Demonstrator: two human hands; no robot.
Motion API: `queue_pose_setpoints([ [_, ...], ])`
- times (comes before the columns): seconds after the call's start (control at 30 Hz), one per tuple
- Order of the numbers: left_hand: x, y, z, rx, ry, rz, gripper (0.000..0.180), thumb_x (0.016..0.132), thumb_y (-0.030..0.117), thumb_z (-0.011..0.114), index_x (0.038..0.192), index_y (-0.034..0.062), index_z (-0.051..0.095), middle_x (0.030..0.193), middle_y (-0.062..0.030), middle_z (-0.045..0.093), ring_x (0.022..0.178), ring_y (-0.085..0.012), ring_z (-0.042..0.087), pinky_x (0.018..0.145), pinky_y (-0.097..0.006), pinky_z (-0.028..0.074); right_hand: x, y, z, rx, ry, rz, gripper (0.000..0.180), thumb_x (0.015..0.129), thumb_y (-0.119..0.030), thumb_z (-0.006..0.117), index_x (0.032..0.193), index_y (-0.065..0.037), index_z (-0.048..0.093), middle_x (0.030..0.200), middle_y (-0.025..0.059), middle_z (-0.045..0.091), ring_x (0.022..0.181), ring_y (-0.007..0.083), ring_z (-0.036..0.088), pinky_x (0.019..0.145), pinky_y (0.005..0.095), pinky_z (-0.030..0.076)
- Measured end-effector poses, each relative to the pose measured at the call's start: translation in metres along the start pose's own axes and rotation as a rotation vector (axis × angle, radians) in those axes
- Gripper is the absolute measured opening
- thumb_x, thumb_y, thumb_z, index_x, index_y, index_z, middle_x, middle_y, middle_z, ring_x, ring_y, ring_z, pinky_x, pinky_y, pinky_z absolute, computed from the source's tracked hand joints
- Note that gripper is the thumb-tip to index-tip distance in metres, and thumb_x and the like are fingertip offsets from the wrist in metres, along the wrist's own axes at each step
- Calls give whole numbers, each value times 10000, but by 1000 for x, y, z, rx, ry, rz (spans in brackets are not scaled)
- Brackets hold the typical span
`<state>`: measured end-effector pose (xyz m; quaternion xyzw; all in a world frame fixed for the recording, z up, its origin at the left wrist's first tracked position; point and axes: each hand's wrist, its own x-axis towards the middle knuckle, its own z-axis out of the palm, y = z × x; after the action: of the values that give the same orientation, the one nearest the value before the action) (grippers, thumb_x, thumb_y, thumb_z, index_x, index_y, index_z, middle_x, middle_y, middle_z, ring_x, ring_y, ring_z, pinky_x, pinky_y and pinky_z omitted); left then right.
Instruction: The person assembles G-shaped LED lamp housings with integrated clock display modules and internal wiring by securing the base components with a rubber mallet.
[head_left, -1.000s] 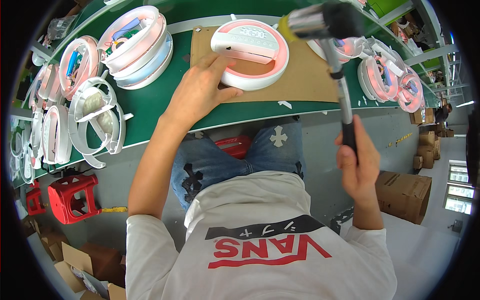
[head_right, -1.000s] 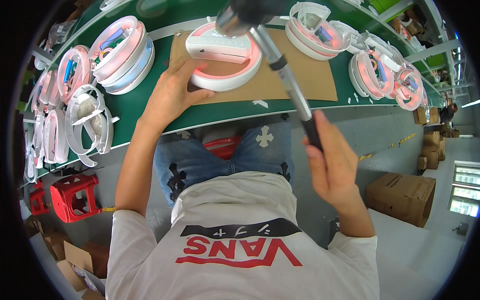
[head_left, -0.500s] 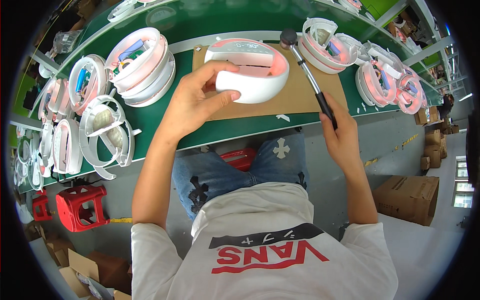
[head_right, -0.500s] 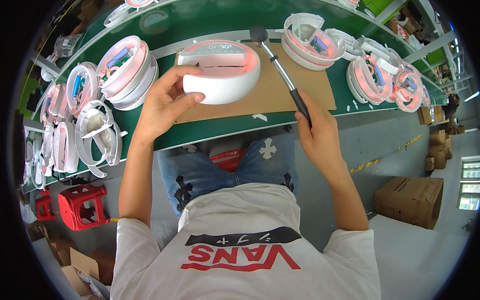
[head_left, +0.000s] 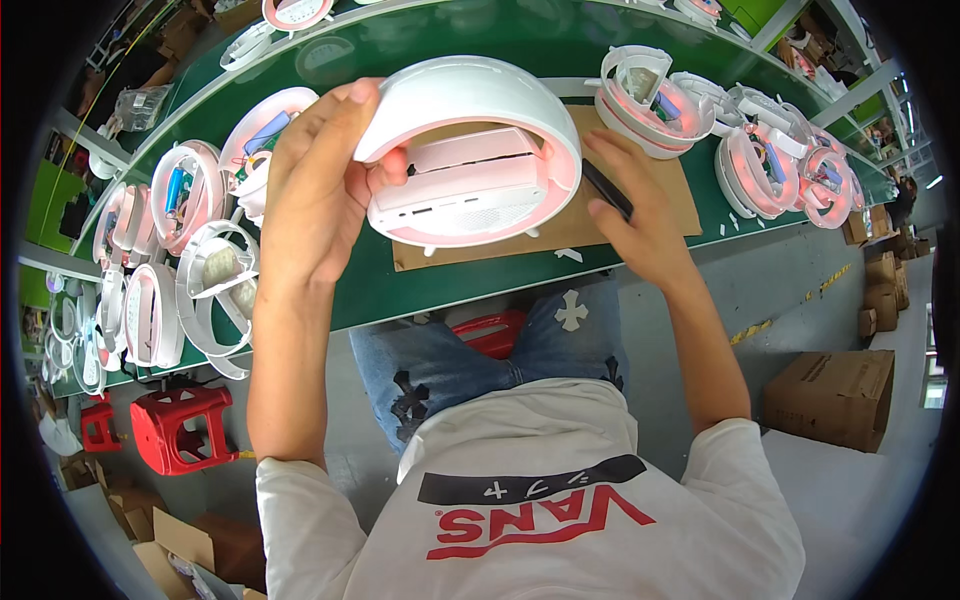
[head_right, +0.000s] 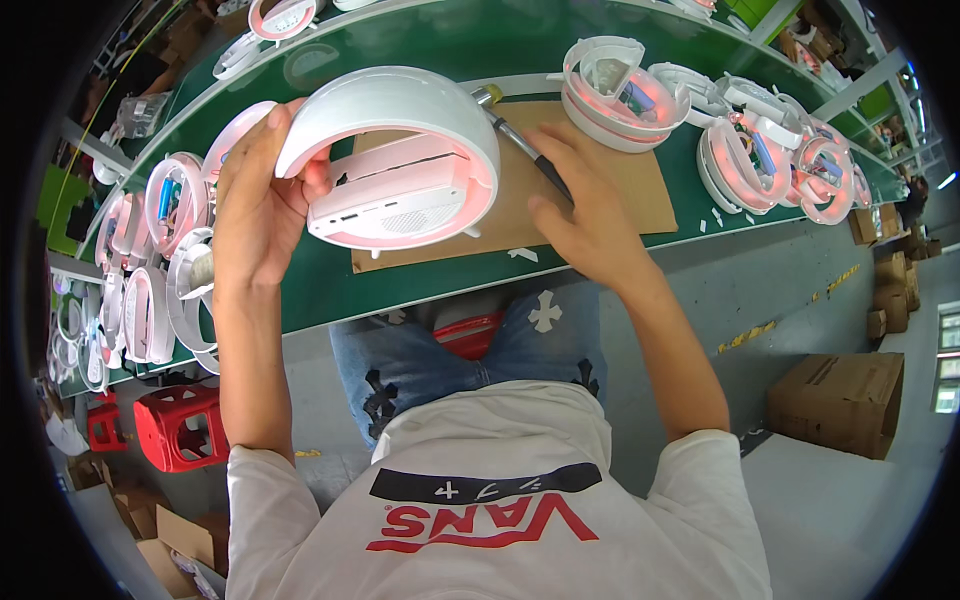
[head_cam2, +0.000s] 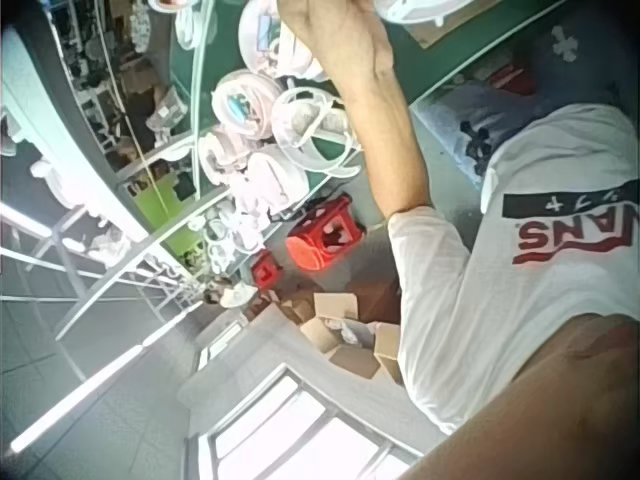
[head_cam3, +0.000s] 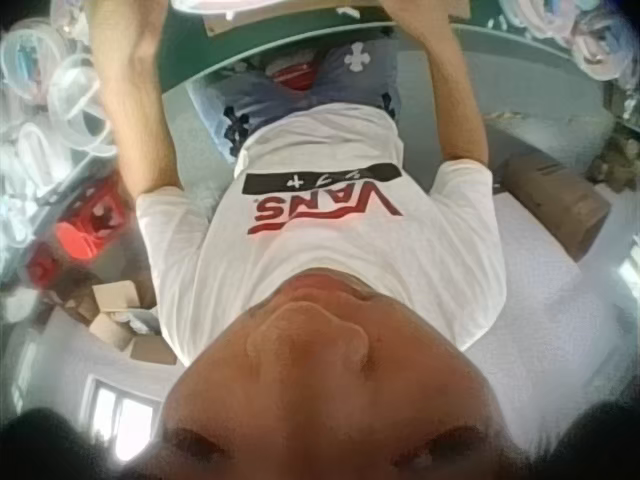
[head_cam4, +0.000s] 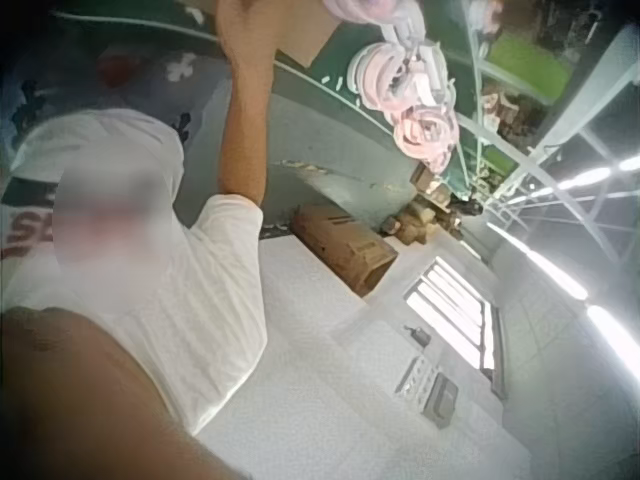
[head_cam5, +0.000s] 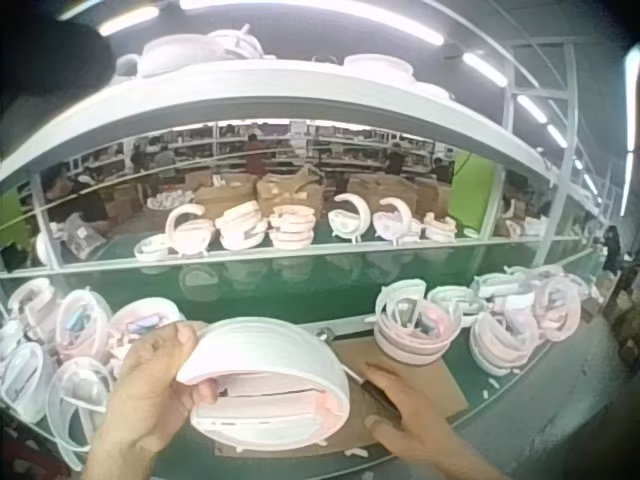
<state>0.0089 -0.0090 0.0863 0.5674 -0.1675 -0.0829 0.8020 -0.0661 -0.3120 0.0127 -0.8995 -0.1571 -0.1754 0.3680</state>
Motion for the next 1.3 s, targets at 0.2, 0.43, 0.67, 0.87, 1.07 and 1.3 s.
queue_pose_setpoints([
  [0.2, -13, -3, 5, -228, 3, -26, 395, 1059, 352, 562, 1094, -31, 654, 850, -74, 689, 652, -104, 630, 631, -241, 542, 9, -62, 32, 1010, 179, 98, 1050, 772, -230, 875, 1570, -2, 233, 1538, 186, 376, 1421, 283, 404, 1163, 454, 353],
  [0.43, -26, -4, 5, -99, -121, 48, 515, 1077, 396, 508, 1250, -79, 601, 916, -99, 675, 782, -136, 643, 709, -286, 536, -2, -71, 28, 898, 144, 156, 890, 692, -163, 922, 1423, 19, 448, 1322, 159, 580, 1254, 253, 555, 1069, 393, 438],
  [0.67, -59, -49, 15, 206, 18, 371, 1247, 675, 577, 879, 1585, 13, 240, 1430, -206, 507, 1318, -292, 531, 1078, -442, 444, 3, -79, 35, 1022, 286, 118, 1002, 708, -206, 929, 1477, 32, 334, 1356, 186, 562, 1256, 247, 555, 1065, 397, 445],
  [0.87, -67, -48, 22, -1, 65, 119, 903, 795, 115, 820, 1534, 8, 313, 1297, -211, 586, 1171, -272, 634, 978, -390, 528, 11, -93, 45, 1114, 349, 264, 971, 803, -216, 861, 1532, 15, 264, 1369, 198, 543, 1249, 263, 564, 1053, 404, 467],
  [1.07, -72, -46, 24, 38, 69, 152, 554, 833, 65, 808, 1286, 3, 495, 1183, -153, 643, 1081, -192, 646, 920, -338, 537, 9, -99, 38, 1230, 316, 393, 889, 814, -165, 826, 1520, 3, 312, 1337, 203, 556, 1206, 270, 607, 1014, 410, 529],
  [1.3, -74, -41, 22, 68, 45, 249, 512, 841, 90, 826, 1240, -11, 521, 1126, -155, 676, 1021, -190, 663, 887, -332, 543, 6, -105, 42, 1194, 361, 356, 950, 795, -219, 848, 1524, 15, 286, 1317, 224, 568, 1202, 286, 611, 1017, 413, 528],
])
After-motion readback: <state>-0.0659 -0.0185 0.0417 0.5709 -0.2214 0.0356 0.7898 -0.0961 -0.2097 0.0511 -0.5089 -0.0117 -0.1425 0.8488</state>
